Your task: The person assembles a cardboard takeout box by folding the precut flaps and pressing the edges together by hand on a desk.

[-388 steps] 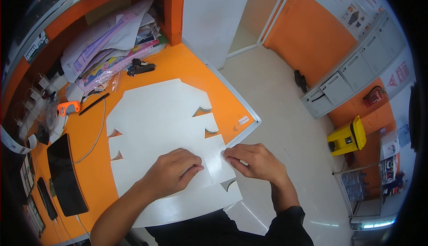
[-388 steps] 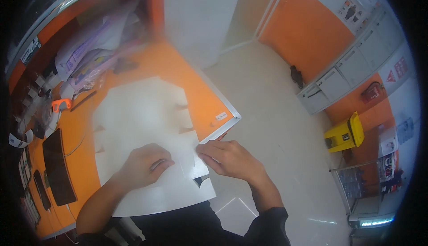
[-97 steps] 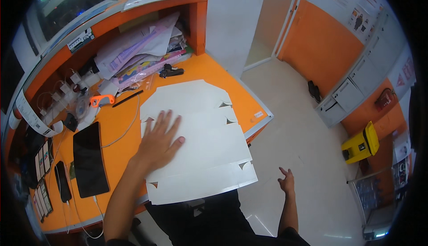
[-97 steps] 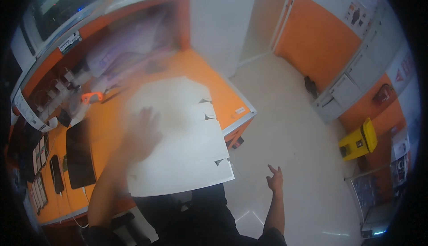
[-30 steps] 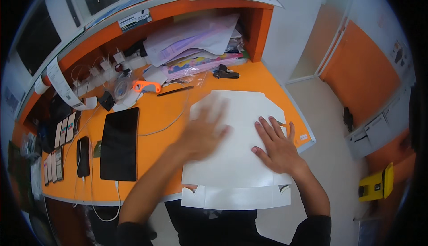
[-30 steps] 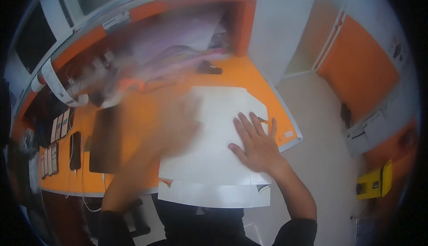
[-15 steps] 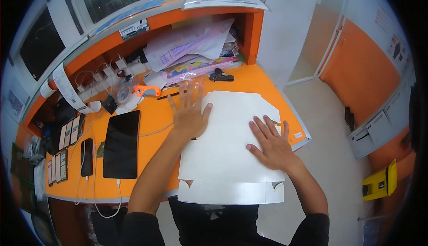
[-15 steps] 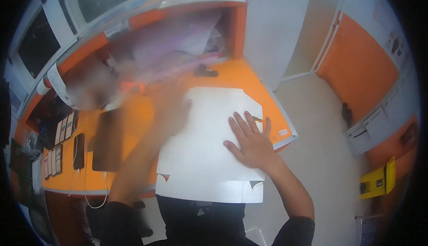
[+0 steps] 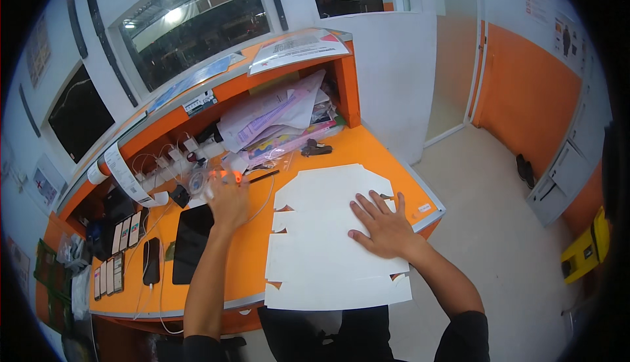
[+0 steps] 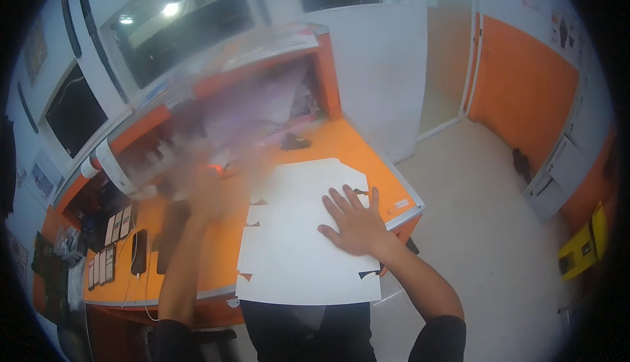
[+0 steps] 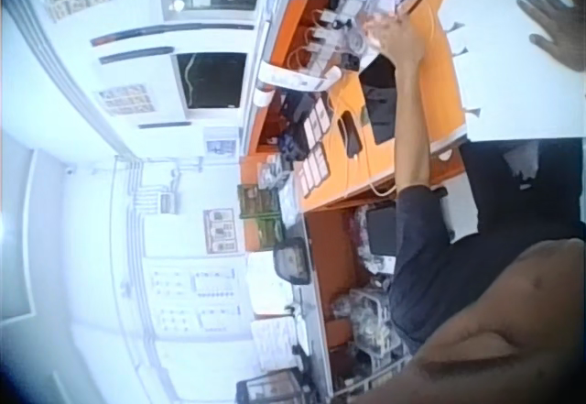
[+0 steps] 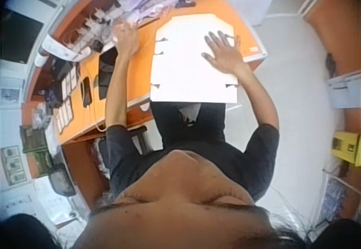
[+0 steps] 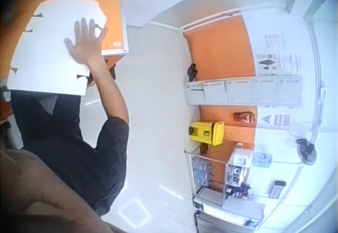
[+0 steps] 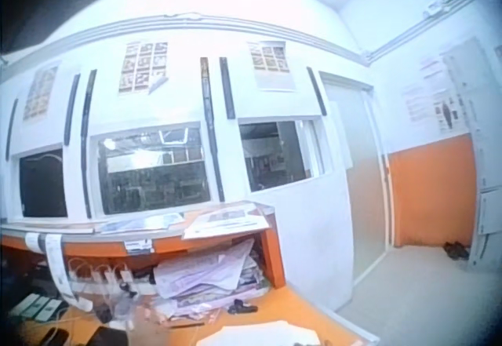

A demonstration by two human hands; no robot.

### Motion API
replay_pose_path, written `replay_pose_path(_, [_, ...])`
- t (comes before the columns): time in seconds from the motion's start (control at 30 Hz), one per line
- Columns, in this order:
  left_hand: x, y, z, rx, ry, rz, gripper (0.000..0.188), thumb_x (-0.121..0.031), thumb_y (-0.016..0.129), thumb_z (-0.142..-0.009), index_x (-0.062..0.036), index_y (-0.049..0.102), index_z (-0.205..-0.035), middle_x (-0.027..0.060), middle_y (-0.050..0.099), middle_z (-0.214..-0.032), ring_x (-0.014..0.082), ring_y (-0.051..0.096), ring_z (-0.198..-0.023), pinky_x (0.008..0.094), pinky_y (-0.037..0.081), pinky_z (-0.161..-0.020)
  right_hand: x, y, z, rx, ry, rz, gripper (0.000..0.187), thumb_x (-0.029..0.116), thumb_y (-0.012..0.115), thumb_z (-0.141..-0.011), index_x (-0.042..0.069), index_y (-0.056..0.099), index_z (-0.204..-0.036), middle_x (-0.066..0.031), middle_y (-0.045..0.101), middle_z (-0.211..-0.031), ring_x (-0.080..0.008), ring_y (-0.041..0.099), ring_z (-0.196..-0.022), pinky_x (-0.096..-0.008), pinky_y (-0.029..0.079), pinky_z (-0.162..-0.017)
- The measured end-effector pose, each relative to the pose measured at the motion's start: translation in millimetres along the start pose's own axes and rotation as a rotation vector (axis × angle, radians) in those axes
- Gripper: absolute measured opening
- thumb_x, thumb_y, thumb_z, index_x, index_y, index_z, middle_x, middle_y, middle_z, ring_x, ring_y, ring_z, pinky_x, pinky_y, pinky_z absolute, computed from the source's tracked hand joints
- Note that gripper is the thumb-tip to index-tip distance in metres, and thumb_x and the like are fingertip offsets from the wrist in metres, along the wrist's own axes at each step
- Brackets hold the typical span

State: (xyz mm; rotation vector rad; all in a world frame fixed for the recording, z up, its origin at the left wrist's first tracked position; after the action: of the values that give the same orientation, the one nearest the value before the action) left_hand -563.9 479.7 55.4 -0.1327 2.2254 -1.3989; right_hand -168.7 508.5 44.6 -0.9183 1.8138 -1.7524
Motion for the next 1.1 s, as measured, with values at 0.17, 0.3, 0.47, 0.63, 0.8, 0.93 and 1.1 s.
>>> replay_pose_path(0.17, [-122.7,61.4,22.3,0.337,0.604,0.106,0.058,-0.041,0.038,-0.109,-0.0133,0.035,-0.159,0.0175,0.034,-0.164,0.0390,0.024,-0.154,0.0651,0.021,-0.119,9.2,4.1,-3.9,-0.011,-0.039,-0.008,0.074,0.062,0.030,-0.105,0.013,0.033,-0.161,-0.0087,0.026,-0.169,-0.0308,0.018,-0.158,-0.0764,0.003,-0.117])
replay_pose_path(0.3, [-217.9,70.9,69.4,0.500,0.815,-0.062,0.058,-0.037,0.033,-0.110,-0.0102,0.031,-0.161,0.0161,0.027,-0.168,0.0346,0.021,-0.157,0.0547,0.017,-0.125,-0.5,6.2,-1.1,0.042,0.005,0.059,0.075,0.063,0.031,-0.105,0.013,0.033,-0.161,-0.0085,0.027,-0.169,-0.0298,0.018,-0.158,-0.0753,0.004,-0.118])
replay_pose_path(0.47, [-114.7,61.7,33.1,0.443,0.545,0.038,0.060,-0.044,0.029,-0.110,-0.0078,0.037,-0.158,0.0131,0.031,-0.167,0.0315,0.022,-0.157,0.0551,0.015,-0.126,3.4,-1.6,2.7,0.008,-0.019,0.002,0.075,0.062,0.032,-0.105,0.013,0.032,-0.161,-0.0069,0.027,-0.169,-0.0287,0.018,-0.158,-0.0737,0.006,-0.119])
replay_pose_path(0.63, [16.0,18.7,21.5,0.194,0.236,-0.363,0.069,-0.050,0.027,-0.109,-0.0035,0.028,-0.161,0.0190,0.025,-0.168,0.0371,0.020,-0.157,0.0602,0.008,-0.125,10.8,-2.2,-4.5,-0.016,-0.036,-0.020,0.074,0.062,0.036,-0.104,0.014,0.034,-0.160,-0.0076,0.028,-0.169,-0.0288,0.020,-0.157,-0.0748,0.007,-0.118])
replay_pose_path(0.8, [5.2,-39.3,78.0,0.242,0.218,-0.144,0.069,-0.044,0.039,-0.108,0.0019,0.029,-0.159,0.0264,0.025,-0.166,0.0425,0.023,-0.155,0.0610,0.018,-0.123,8.7,0.3,-1.8,-0.077,-0.037,0.004,0.071,0.059,0.042,-0.103,0.013,0.040,-0.157,-0.0079,0.033,-0.166,-0.0297,0.025,-0.155,-0.0755,0.014,-0.116])
replay_pose_path(0.93, [-9.5,-34.8,141.1,0.526,0.261,0.285,0.071,-0.042,0.047,-0.106,0.0045,0.031,-0.157,0.0327,0.024,-0.163,0.0475,0.025,-0.152,0.0547,0.023,-0.123,2.0,5.0,-8.1,-0.185,-0.091,-0.107,0.067,0.051,0.054,-0.101,0.010,0.045,-0.153,-0.0105,0.040,-0.161,-0.0325,0.036,-0.149,-0.0696,0.023,-0.114])
replay_pose_path(1.1, [-76.7,-89.2,211.0,0.682,0.352,0.141,0.097,-0.050,0.072,-0.090,0.0056,0.030,-0.157,0.0352,0.023,-0.163,0.0483,0.022,-0.153,0.0494,0.020,-0.125,-19.3,-49.7,74.1,-0.491,0.086,-0.506,0.057,0.025,0.077,-0.088,0.005,0.058,-0.138,-0.0175,0.050,-0.151,-0.0357,0.051,-0.134,-0.0514,0.041,-0.108])
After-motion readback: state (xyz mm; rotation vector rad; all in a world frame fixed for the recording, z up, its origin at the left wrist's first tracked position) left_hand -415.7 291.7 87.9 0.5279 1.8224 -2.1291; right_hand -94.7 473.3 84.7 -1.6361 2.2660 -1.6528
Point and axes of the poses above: each hand's wrist, its own z-axis away from the middle knuckle, its own y-axis out of the palm, x = y × z, the point moved 3 cm from there along -z, towards the middle knuckle
